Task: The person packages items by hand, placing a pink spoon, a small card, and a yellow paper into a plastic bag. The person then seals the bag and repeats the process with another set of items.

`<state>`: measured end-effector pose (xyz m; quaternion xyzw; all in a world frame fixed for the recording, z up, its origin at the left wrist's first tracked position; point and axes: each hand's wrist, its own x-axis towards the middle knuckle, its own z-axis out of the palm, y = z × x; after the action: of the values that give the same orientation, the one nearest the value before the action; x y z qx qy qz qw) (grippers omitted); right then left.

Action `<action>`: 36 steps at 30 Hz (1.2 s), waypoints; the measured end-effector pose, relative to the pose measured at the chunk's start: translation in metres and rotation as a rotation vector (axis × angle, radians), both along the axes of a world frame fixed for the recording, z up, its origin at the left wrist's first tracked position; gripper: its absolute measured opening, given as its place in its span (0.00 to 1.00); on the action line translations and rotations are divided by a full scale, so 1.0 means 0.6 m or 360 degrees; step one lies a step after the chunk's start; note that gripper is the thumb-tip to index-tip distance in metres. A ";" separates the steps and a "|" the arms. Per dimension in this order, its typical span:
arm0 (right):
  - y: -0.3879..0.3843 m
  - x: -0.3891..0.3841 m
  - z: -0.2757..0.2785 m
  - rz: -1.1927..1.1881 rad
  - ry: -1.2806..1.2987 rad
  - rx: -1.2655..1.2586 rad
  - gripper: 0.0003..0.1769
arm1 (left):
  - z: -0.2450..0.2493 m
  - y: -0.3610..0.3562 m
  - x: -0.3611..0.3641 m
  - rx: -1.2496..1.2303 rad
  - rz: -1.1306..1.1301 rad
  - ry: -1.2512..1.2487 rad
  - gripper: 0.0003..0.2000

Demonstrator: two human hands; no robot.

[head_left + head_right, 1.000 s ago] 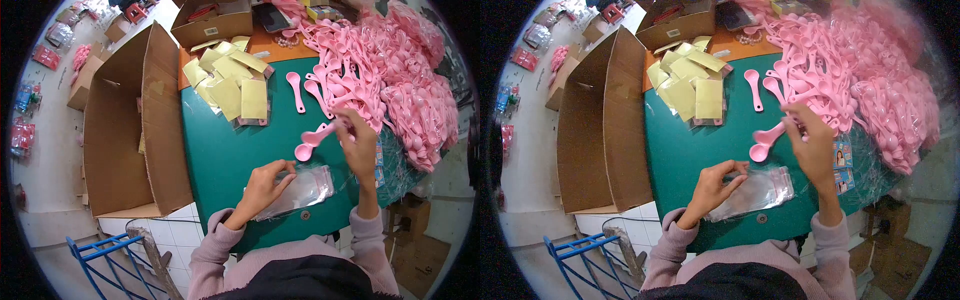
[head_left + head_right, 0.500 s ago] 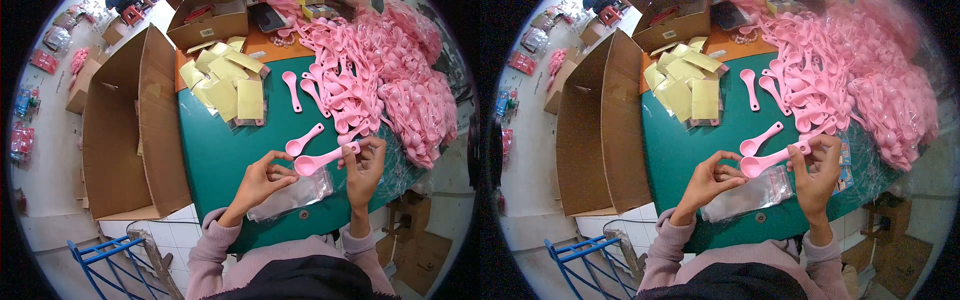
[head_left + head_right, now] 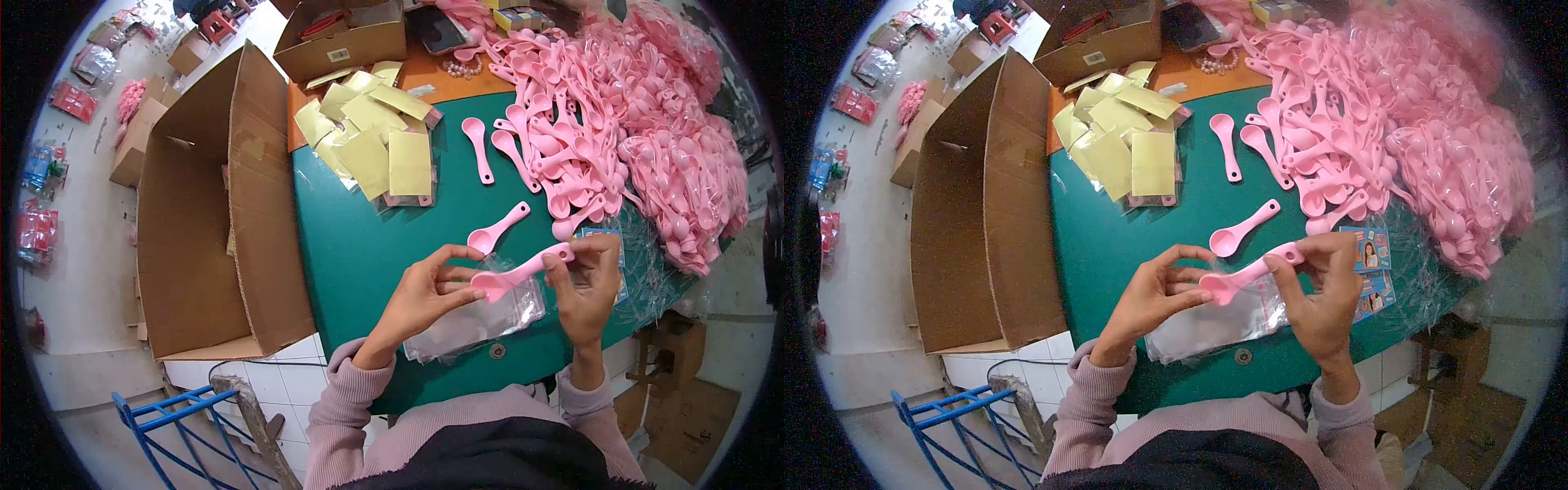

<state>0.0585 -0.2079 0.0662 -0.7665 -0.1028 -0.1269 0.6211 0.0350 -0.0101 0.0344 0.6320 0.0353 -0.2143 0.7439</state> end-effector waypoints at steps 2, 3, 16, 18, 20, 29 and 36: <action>0.002 0.000 0.003 0.0224 0.0088 -0.0150 0.14 | -0.001 -0.006 -0.001 -0.0183 -0.0023 -0.0029 0.22; 0.003 0.002 0.002 0.0222 0.0088 -0.0148 0.14 | -0.001 -0.009 -0.002 -0.0182 -0.0025 -0.0029 0.22; 0.000 0.007 -0.004 0.0764 0.0116 -0.0318 0.20 | 0.014 -0.018 -0.011 0.0027 -0.0104 -0.0264 0.14; -0.004 0.005 0.000 0.1070 0.0037 -0.0476 0.30 | 0.024 -0.011 -0.004 0.0386 -0.0288 -0.0175 0.17; -0.024 0.009 -0.003 0.1032 0.0073 -0.0395 0.29 | 0.020 -0.011 -0.006 0.0141 -0.0203 -0.0173 0.17; -0.212 0.051 -0.107 -0.0703 0.0218 -0.1567 0.19 | 0.006 -0.005 -0.001 -0.0155 -0.0058 -0.0151 0.16; -0.182 0.049 -0.048 -0.1020 0.0427 -0.1581 0.15 | -0.004 -0.008 -0.001 -0.0131 -0.0107 -0.0200 0.17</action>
<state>0.0876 -0.3170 0.0375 -0.9669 0.1653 -0.1468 0.1275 0.0342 -0.0148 0.0320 0.6138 -0.0416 -0.2005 0.7624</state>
